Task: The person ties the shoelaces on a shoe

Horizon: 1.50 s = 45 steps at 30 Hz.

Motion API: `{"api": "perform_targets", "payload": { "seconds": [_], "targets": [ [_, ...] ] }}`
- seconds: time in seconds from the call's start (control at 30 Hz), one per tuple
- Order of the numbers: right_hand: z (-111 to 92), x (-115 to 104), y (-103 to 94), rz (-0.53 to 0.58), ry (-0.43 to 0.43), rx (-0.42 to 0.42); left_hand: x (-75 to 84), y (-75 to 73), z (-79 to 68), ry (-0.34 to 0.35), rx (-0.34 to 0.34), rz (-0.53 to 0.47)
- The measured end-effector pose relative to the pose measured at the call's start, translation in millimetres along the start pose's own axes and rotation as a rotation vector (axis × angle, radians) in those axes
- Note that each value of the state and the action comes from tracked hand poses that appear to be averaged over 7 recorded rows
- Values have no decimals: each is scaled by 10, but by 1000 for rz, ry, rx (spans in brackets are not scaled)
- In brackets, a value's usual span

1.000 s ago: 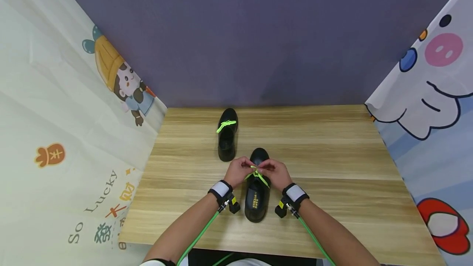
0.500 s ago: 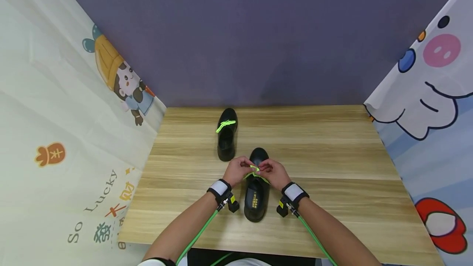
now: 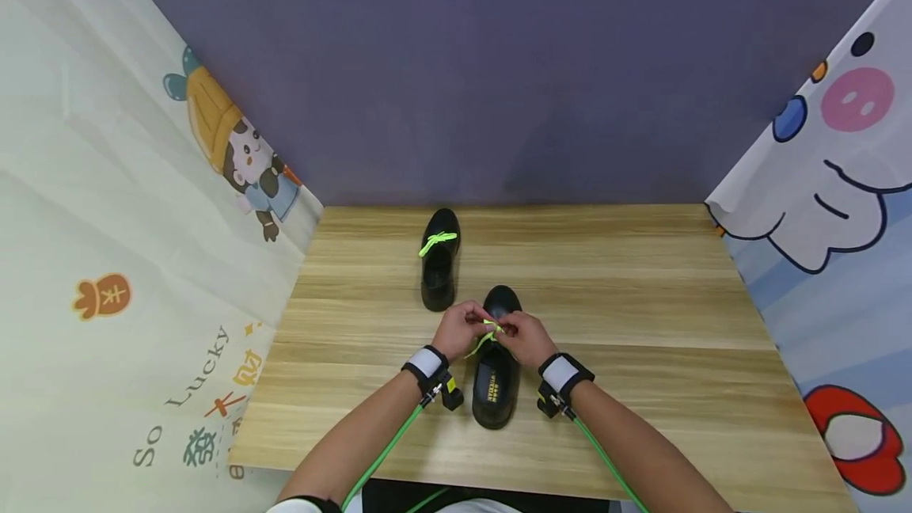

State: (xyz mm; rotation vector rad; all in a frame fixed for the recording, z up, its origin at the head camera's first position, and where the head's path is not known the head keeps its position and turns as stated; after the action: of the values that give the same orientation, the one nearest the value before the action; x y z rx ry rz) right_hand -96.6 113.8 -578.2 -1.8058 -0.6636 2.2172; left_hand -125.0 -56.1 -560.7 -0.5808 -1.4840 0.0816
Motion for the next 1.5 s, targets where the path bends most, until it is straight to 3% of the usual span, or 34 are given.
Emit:
{"api": "perform_targets", "payload": {
  "seconds": [0.13, 0.37, 0.93, 1.03, 1.23, 1.33, 1.5],
  "targets": [
    [-10, 21, 3, 41, 24, -19, -30, 34, 15, 13, 8, -2],
    [-2, 84, 20, 220, 85, -37, -14, 63, 4, -2, 25, -7],
    [-41, 8, -4, 549, 469, 43, -8, 49, -24, 31, 25, 14],
    [-53, 27, -15, 619, 498, 38, -17, 44, -24, 38, 25, 18],
    [-79, 63, -66, 922, 503, -7, -21, 39, -29, 47, 13, 18],
    [-84, 91, -77, 952, 478, -26, -18, 37, -37, 46, 4, 17],
    [-81, 149, -80, 982, 508, -40, -31, 41, -48, 64, 2, 33]
  ]
}}
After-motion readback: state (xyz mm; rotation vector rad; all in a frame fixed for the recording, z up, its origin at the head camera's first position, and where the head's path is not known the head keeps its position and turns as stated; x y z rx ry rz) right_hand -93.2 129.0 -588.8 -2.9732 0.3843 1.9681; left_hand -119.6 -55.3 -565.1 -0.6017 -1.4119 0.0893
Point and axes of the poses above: each hand's wrist, its own z-axis towards the middle knuckle, its own y-axis out of the palm, x = y × z, the point moved 1 cm from there along z, towards the middle knuckle, and after that the axes turned 8 degrees about z, right-handed, at the moved point
